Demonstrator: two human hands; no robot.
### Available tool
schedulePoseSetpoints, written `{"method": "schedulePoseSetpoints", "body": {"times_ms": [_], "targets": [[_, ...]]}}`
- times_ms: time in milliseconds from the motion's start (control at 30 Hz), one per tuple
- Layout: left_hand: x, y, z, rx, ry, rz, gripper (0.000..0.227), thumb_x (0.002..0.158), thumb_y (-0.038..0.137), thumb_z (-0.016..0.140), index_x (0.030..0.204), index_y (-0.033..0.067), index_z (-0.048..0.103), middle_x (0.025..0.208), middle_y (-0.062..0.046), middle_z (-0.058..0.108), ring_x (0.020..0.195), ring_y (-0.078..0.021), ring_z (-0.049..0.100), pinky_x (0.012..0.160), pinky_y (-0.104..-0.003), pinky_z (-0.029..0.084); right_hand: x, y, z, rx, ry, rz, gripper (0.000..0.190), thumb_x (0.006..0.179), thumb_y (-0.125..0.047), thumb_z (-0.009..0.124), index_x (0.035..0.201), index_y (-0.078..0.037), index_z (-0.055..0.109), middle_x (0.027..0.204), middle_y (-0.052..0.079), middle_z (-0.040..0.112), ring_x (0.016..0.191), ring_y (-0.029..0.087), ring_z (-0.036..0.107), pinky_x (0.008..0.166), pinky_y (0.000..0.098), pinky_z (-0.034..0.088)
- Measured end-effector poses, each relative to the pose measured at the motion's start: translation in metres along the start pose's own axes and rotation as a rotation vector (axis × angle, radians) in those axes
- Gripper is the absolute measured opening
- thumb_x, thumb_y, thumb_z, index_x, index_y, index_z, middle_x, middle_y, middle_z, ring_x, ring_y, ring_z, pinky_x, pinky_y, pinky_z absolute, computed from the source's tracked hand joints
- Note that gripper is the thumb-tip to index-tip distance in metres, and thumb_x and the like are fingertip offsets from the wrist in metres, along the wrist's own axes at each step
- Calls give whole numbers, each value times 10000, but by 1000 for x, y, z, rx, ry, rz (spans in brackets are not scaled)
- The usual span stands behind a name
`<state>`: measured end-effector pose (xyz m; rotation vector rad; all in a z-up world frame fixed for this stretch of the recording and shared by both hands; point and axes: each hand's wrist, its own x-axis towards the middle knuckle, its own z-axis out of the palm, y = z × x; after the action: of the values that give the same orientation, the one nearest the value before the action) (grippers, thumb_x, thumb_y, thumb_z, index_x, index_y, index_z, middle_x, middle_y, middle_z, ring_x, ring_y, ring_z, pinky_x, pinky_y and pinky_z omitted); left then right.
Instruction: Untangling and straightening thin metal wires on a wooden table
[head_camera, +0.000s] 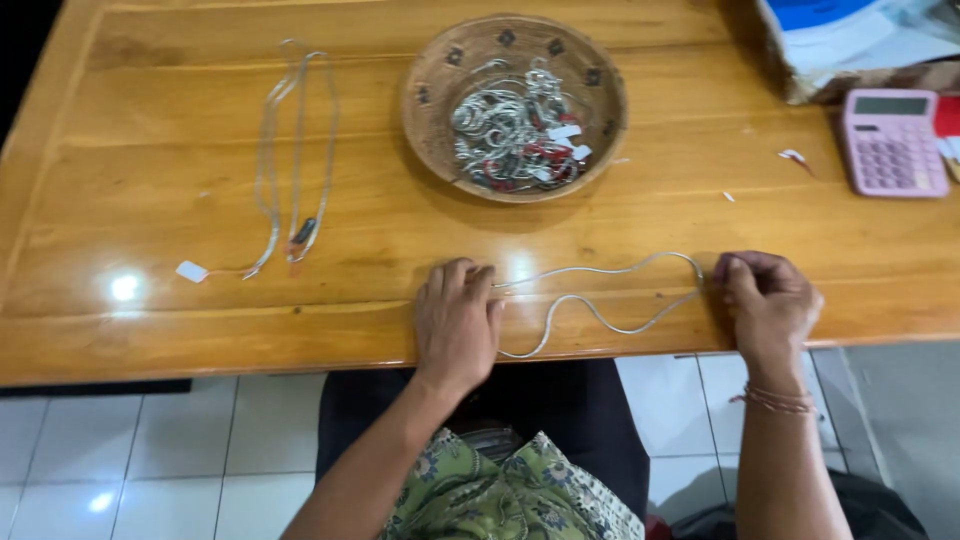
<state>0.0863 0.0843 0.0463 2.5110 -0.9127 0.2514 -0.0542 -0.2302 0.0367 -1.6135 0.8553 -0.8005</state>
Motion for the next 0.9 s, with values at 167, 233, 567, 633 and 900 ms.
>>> {"method": "schedulePoseSetpoints", "body": {"times_ms": [167, 233, 567, 633, 900], "targets": [[6, -16, 11, -68, 20, 47, 87, 922, 179, 649, 877, 122, 603, 942, -92, 583, 910, -337, 523, 775, -489, 429, 3, 16, -4, -21, -47, -70, 128, 1097, -44, 638, 991, -107, 675, 808, -15, 653, 615, 18, 518, 524, 165, 447], [7, -16, -1, -42, 45, 82, 102, 937, 153, 620, 911, 106, 534, 910, -115, 598, 881, -345, 530, 777, -485, 411, 2, 17, -6, -29, -51, -74, 116, 1095, -56, 640, 1004, -115, 682, 858, -24, 676, 673, 17, 551, 598, 152, 476], [67, 5, -201, -575, -67, 72, 108, 985, 250, 611, 980, 143, 620, 720, 22, 652, 605, -104, 601, 568, -297, 445, -2, 9, -9, -196, -40, -131, 123, 1138, -51, 653, 1034, -103, 695, 913, -22, 688, 681, 25, 542, 625, 143, 474], [89, 5, -225, -635, -91, 86, 110, 977, 222, 634, 1023, 125, 657, 770, 22, 713, 653, -63, 668, 581, -238, 485, 2, 18, -11, -164, -40, -141, 105, 1138, -50, 655, 1053, -100, 693, 898, -18, 677, 663, 29, 521, 588, 152, 452], [187, -58, -258, -225, 33, -301, 222, 888, 281, 550, 806, 373, 734, 771, 192, 724, 738, 91, 659, 648, -154, 408, -5, 11, -4, -118, 3, -87, 127, 1143, -52, 663, 1024, -88, 689, 884, -8, 671, 674, 36, 542, 547, 192, 470]]}}
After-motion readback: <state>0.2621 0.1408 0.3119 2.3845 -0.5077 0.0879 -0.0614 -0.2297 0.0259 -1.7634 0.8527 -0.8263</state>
